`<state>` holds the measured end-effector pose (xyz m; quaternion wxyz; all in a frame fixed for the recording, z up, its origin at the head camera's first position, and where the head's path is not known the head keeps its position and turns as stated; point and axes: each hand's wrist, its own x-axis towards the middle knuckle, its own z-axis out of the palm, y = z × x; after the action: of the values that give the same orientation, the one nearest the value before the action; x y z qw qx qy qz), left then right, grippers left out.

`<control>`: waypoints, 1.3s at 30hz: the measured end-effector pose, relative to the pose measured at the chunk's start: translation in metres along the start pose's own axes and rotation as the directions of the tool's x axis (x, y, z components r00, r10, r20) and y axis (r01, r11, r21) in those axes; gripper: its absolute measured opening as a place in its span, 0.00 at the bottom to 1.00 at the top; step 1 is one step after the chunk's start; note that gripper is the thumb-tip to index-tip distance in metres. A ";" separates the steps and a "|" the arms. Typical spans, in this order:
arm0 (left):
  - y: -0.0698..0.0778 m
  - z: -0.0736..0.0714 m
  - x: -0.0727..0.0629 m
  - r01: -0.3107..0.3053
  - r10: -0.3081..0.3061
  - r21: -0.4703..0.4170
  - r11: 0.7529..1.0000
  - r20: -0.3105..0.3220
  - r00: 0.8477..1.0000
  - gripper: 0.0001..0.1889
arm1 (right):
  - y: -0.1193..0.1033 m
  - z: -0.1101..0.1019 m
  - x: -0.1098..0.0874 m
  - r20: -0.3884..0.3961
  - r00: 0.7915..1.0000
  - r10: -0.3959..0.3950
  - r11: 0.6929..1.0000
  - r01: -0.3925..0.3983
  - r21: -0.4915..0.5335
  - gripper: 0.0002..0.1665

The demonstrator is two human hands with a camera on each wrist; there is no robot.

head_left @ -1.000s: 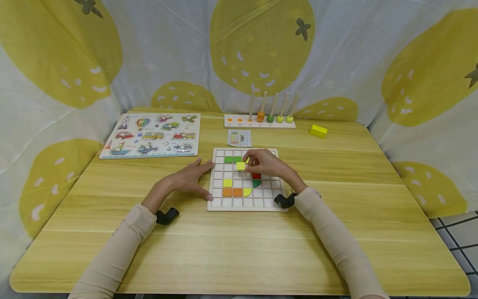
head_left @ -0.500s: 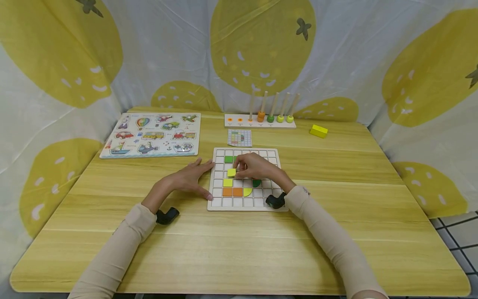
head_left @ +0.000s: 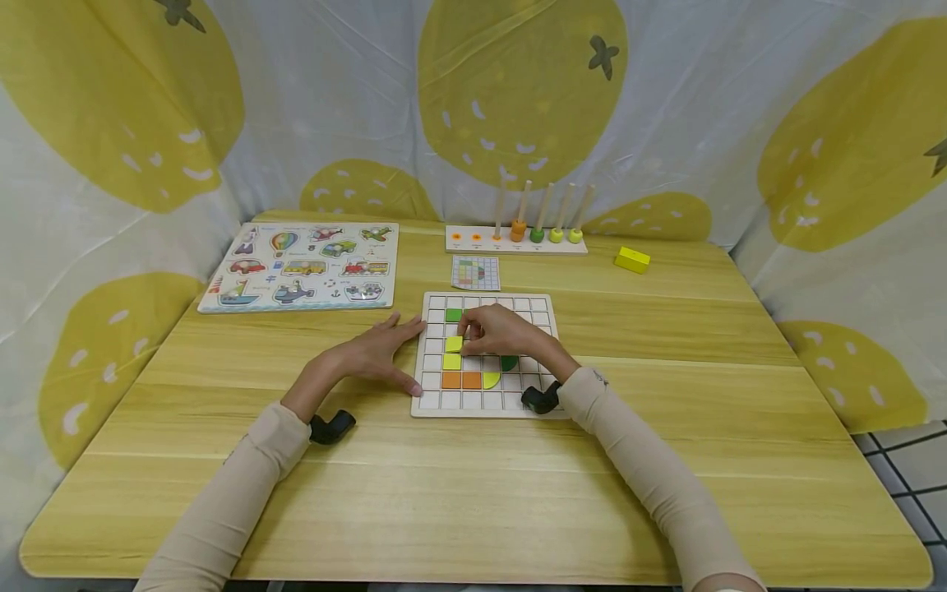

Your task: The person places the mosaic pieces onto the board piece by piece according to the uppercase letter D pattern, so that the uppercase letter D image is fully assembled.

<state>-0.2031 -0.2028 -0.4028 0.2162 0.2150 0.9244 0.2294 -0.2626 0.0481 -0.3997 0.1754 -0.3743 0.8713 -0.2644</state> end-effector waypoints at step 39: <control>0.002 0.000 -0.003 -0.022 0.022 -0.001 1.000 -0.004 1.000 0.61 | 0.052 -0.034 -0.083 -0.107 0.992 0.065 0.995 -0.056 0.084 0.17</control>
<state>-0.2005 -0.2024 -0.4005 0.2120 0.2245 0.9222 0.2326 -0.2543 0.1513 -0.3942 0.1503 -0.3251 0.8793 -0.3138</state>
